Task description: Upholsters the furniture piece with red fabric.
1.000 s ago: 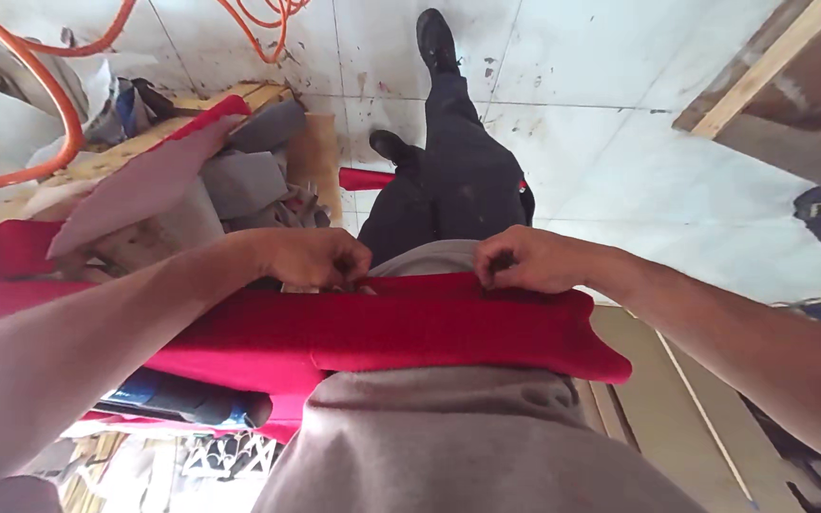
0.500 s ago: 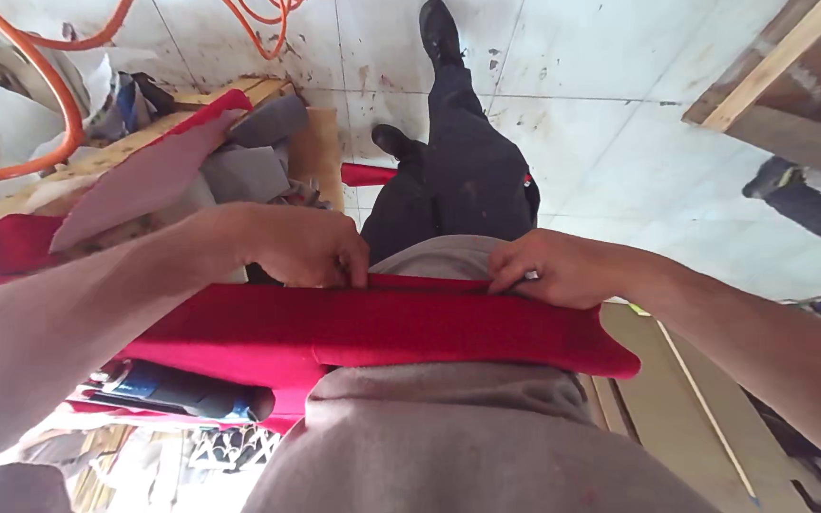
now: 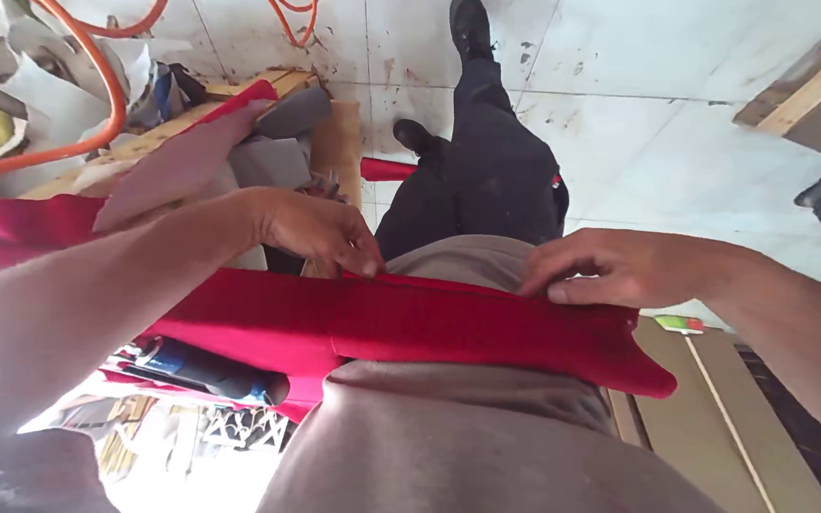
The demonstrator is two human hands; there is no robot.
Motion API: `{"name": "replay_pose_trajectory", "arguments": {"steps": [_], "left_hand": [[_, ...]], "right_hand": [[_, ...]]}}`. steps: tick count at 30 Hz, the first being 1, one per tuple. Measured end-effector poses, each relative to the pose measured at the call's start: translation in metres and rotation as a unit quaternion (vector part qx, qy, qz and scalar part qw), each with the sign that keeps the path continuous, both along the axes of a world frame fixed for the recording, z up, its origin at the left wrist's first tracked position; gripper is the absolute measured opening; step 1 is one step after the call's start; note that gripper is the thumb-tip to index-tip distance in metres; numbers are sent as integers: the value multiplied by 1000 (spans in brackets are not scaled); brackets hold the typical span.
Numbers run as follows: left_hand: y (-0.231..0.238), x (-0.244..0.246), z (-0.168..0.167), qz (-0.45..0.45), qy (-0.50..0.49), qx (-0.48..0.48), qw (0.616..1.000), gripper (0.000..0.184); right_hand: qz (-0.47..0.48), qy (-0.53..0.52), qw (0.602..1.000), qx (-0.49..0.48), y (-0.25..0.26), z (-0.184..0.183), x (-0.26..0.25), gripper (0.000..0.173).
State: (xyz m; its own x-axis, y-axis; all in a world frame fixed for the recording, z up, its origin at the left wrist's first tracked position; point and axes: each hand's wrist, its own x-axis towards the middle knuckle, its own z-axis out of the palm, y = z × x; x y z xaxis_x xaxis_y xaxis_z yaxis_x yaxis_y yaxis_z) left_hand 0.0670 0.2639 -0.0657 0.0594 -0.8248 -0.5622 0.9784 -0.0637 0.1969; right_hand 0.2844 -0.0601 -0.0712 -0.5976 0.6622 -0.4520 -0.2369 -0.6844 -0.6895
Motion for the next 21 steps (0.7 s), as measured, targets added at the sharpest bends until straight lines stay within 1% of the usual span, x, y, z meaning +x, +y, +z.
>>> {"name": "replay_pose_trajectory", "arguments": {"steps": [2, 4, 5, 8, 9, 12, 13, 17, 21], "left_hand": [[-1, -7, -4, 11, 30, -17, 999, 23], [-3, -12, -7, 13, 35, -18, 999, 27], [-4, -13, -6, 8, 39, -9, 999, 28], [-5, -16, -7, 7, 55, -10, 998, 30], [-6, -17, -8, 8, 52, -16, 999, 29], [-7, -20, -11, 2, 47, -27, 999, 28], [-8, -21, -12, 1, 49, -30, 998, 28], [-16, -31, -17, 8, 36, -36, 999, 24], [-19, -35, -23, 23, 47, -52, 997, 21]], "right_hand": [[17, 2, 1000, -24, 8, -5, -5, 37], [43, 9, 996, -75, 17, -9, -12, 41], [47, 18, 995, -92, 19, -11, -16, 39], [42, 64, 989, -126, 21, -21, -27, 21], [44, 78, 987, -134, 19, -24, -30, 20], [59, 92, 985, -134, 16, -28, -33, 30], [66, 94, 984, -135, 16, -28, -34, 31], [76, 118, 979, -149, 13, -28, -38, 24], [78, 139, 977, -142, 14, -31, -38, 16]]}}
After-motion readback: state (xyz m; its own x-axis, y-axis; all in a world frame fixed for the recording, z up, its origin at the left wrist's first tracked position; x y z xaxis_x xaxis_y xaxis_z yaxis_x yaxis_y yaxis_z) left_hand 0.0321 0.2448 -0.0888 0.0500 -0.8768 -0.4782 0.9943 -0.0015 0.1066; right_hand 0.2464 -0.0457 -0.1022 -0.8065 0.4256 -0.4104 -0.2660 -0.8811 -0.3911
